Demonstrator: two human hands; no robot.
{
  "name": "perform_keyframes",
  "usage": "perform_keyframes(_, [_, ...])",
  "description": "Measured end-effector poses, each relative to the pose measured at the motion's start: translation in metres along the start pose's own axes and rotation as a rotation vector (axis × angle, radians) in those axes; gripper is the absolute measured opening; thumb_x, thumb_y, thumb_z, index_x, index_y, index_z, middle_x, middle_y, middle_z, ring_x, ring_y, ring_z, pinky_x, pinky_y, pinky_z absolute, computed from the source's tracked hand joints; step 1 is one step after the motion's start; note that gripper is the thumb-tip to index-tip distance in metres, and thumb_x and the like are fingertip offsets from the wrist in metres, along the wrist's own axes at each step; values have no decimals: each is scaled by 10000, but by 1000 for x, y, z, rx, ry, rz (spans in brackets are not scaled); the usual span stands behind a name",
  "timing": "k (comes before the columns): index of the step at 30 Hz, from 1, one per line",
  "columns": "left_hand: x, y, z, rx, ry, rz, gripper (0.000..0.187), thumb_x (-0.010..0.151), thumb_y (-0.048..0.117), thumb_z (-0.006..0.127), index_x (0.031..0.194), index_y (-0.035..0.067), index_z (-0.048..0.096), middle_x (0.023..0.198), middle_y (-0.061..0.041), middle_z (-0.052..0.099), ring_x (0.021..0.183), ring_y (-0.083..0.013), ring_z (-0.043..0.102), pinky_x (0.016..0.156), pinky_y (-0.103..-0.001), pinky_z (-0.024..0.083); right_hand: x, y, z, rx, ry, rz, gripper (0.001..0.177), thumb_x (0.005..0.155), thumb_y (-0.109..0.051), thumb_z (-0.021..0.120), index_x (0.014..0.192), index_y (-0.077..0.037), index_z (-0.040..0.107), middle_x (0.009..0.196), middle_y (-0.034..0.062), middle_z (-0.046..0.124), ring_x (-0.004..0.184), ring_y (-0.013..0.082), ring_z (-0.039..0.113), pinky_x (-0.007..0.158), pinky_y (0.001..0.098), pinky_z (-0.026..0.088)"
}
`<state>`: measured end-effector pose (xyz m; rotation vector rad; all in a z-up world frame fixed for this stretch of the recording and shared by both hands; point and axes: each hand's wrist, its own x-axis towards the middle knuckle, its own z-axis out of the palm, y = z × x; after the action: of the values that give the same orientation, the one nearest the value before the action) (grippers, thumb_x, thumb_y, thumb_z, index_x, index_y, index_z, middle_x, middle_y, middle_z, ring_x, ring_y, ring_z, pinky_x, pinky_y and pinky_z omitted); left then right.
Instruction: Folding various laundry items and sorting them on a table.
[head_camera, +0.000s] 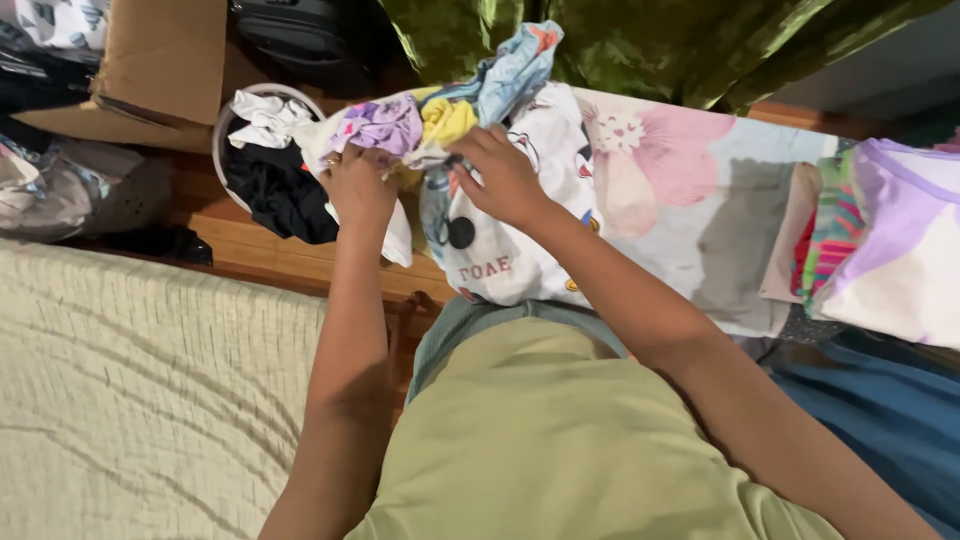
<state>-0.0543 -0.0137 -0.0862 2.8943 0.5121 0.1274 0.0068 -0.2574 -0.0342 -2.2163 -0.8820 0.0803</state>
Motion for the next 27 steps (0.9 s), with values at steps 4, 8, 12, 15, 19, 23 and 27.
perform_keyframes(4, [-9,-2,-11,-91,-87,1,623,765,286,900,1327,142,674,1421,-131,520,1344,-389,458,1044,-561,437,57,-9,31,-84,37,-352,531,818,-141,740,1342,-115,656,1363,158,583,1289,395,454,1054,525,379])
perform_keyframes(8, [-26,-40,64,-461,190,-146,1270,603,218,978,1537,-33,155,1501,-367,145,1341,-527,244,1004,-520,392,73,13,78,-199,-37,-374,530,750,-188,754,1278,-163,713,1361,154,578,1298,389,449,1115,596,302])
perform_keyframes(12, [-35,-52,46,-606,214,-102,1159,788,134,930,1636,-9,152,1512,-292,170,1354,-466,376,1114,-439,458,70,22,81,41,-117,-93,391,916,-26,683,1281,-160,713,1315,89,663,1199,322,544,1070,448,469])
perform_keyframes(15, [-25,-38,-55,-973,-225,-520,943,715,-44,643,1594,75,323,1547,-208,342,1135,-341,631,853,-423,576,58,25,64,473,61,-71,428,917,84,587,1298,-93,670,1228,130,634,1153,250,630,886,331,576])
perform_keyframes(19, [-26,-56,-84,-1341,-254,-567,854,744,-59,669,1544,34,386,1337,-208,639,1059,-250,689,886,-367,595,17,35,15,737,170,138,432,966,92,526,1346,-71,651,1159,56,688,893,150,603,768,280,521])
perform_keyframes(23, [-14,-34,-105,-1879,-327,-398,708,822,-50,649,1504,-70,460,1259,-182,692,1125,-316,709,977,-434,597,-52,52,-47,982,297,196,277,1088,-3,505,1342,-45,608,1171,35,676,1048,125,665,922,296,567])
perform_keyframes(27, [-5,20,-99,-2047,-481,-289,694,809,0,657,1475,-36,464,1255,-166,688,1120,-300,720,979,-432,601,-110,83,-64,679,211,458,267,1041,-54,570,1290,-1,649,1129,67,665,984,148,643,827,306,549])
